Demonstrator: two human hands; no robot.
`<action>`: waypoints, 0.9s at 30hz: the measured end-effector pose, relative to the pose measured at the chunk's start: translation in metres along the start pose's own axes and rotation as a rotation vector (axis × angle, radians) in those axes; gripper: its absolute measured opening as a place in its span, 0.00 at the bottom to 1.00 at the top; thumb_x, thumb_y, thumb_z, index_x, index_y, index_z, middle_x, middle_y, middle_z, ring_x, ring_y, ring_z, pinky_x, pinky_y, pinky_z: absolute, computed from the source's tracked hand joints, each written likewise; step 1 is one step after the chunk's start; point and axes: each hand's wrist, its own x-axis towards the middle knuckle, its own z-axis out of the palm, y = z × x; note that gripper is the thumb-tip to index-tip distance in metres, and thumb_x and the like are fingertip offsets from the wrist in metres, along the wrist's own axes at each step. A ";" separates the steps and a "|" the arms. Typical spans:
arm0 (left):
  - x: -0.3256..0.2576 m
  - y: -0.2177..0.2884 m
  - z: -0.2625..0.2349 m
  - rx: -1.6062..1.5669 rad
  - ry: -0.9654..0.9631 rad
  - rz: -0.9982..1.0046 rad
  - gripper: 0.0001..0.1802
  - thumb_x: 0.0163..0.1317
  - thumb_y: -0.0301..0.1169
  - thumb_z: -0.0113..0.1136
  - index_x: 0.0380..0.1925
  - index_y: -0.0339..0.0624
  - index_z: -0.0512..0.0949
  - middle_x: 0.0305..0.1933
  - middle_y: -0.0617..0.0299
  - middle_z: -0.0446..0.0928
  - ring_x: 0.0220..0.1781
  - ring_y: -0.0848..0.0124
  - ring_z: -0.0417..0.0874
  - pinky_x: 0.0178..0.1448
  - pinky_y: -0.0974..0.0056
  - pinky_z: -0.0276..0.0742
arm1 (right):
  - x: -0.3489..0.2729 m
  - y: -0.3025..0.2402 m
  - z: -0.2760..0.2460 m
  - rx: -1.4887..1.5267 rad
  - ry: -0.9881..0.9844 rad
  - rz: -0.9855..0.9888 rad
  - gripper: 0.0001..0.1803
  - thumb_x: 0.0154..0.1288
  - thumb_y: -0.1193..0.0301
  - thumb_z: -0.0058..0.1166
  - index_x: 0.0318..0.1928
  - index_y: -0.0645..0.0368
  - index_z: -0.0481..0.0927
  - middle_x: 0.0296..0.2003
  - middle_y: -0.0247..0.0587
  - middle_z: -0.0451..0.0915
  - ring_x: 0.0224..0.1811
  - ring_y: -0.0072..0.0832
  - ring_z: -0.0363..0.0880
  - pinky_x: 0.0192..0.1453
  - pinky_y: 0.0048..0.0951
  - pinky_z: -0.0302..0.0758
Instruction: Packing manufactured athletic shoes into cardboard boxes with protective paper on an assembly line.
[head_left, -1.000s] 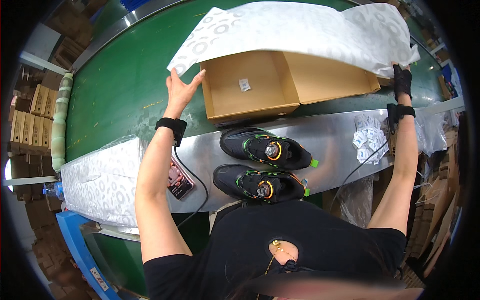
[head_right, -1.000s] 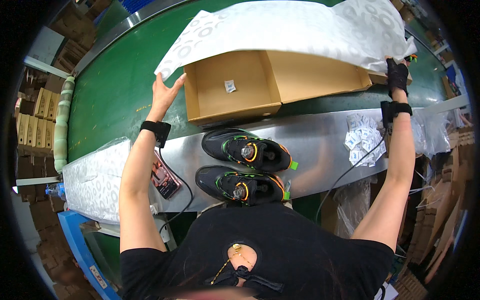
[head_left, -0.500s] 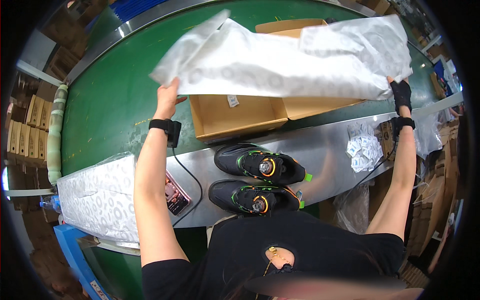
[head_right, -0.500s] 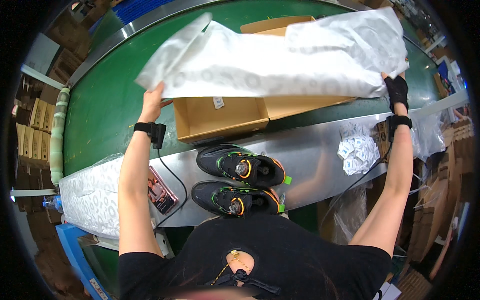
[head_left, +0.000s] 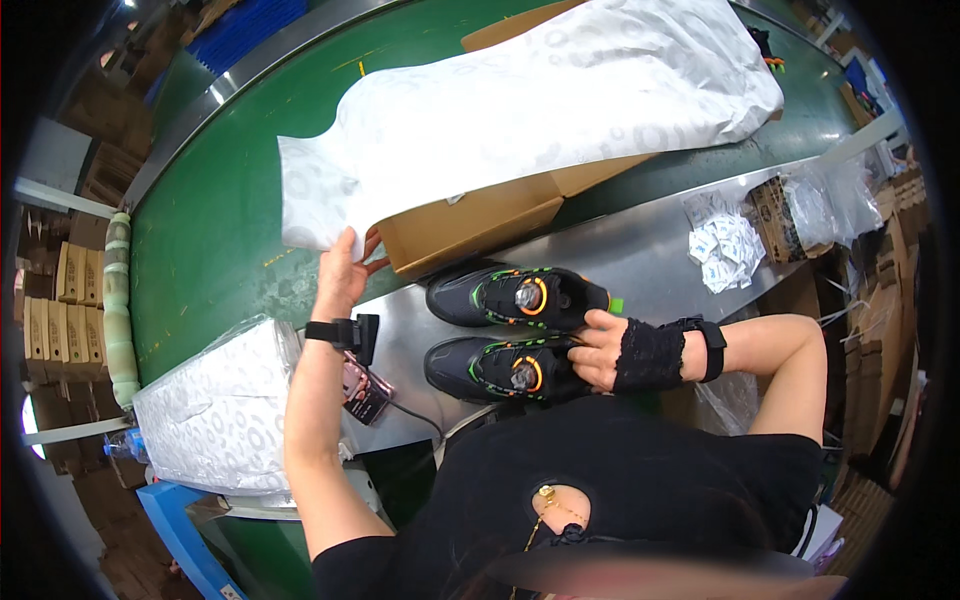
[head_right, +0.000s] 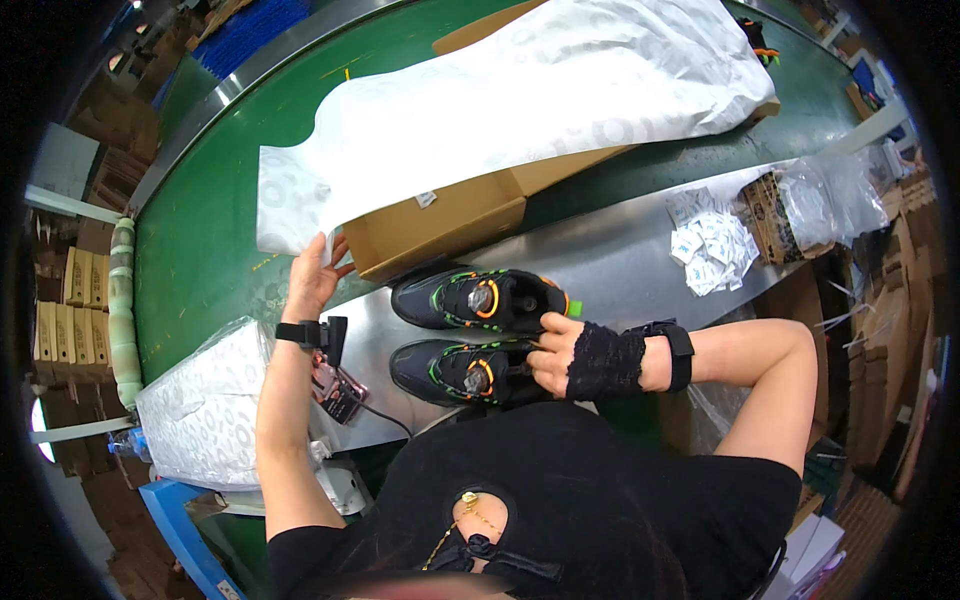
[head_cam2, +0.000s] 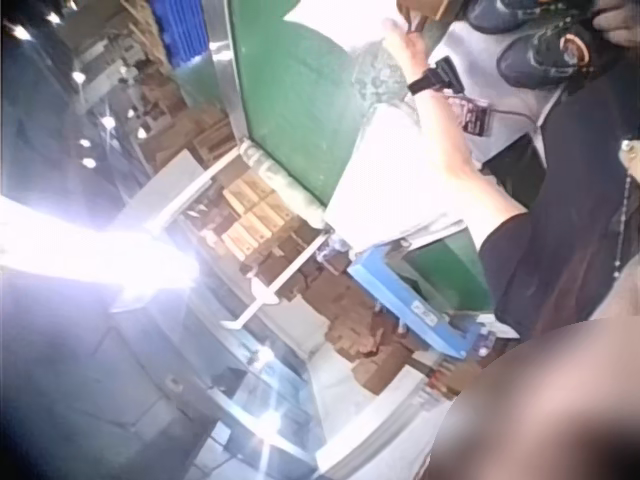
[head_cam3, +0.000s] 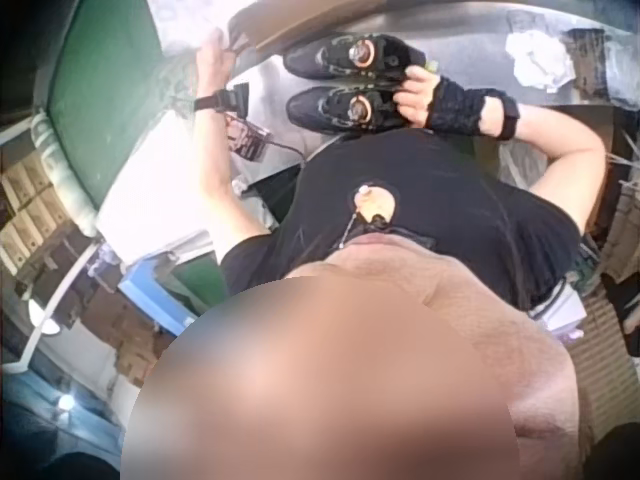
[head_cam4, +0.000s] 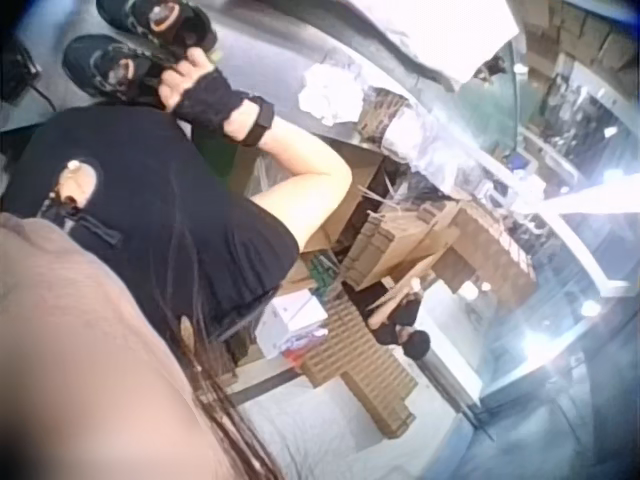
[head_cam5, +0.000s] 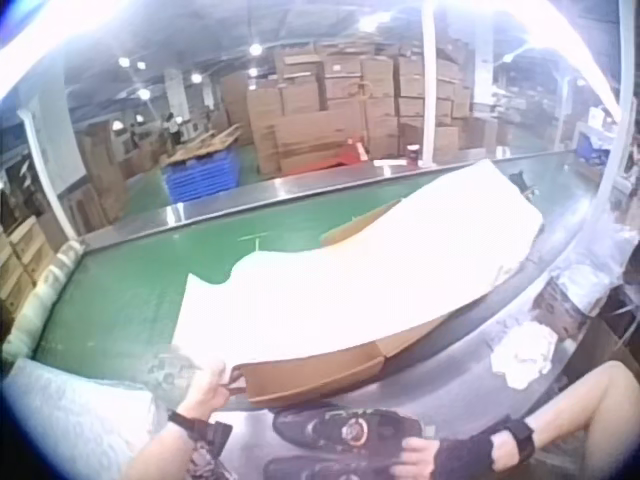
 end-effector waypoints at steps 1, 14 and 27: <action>-0.003 -0.005 -0.001 0.019 -0.034 -0.013 0.22 0.63 0.36 0.43 0.52 0.31 0.61 0.53 0.50 0.68 0.54 0.55 0.71 0.45 0.42 0.73 | 0.003 -0.008 0.003 -0.115 -0.027 0.101 0.14 0.41 0.61 0.56 0.25 0.58 0.76 0.25 0.34 0.73 0.28 0.30 0.72 0.45 0.37 0.63; -0.010 -0.015 -0.071 0.452 0.307 0.349 0.20 0.62 0.37 0.45 0.43 0.27 0.66 0.38 0.53 0.72 0.35 0.66 0.77 0.30 0.63 0.79 | 0.065 0.030 -0.090 0.920 0.364 0.611 0.15 0.55 0.62 0.55 0.30 0.63 0.79 0.20 0.37 0.76 0.25 0.15 0.72 0.32 0.23 0.70; -0.062 0.055 0.045 0.735 0.011 0.593 0.15 0.60 0.35 0.52 0.36 0.31 0.73 0.36 0.53 0.76 0.39 0.71 0.74 0.46 0.66 0.68 | 0.178 0.157 0.008 0.924 0.466 0.795 0.13 0.46 0.59 0.57 0.22 0.56 0.78 0.18 0.35 0.76 0.21 0.22 0.73 0.25 0.25 0.69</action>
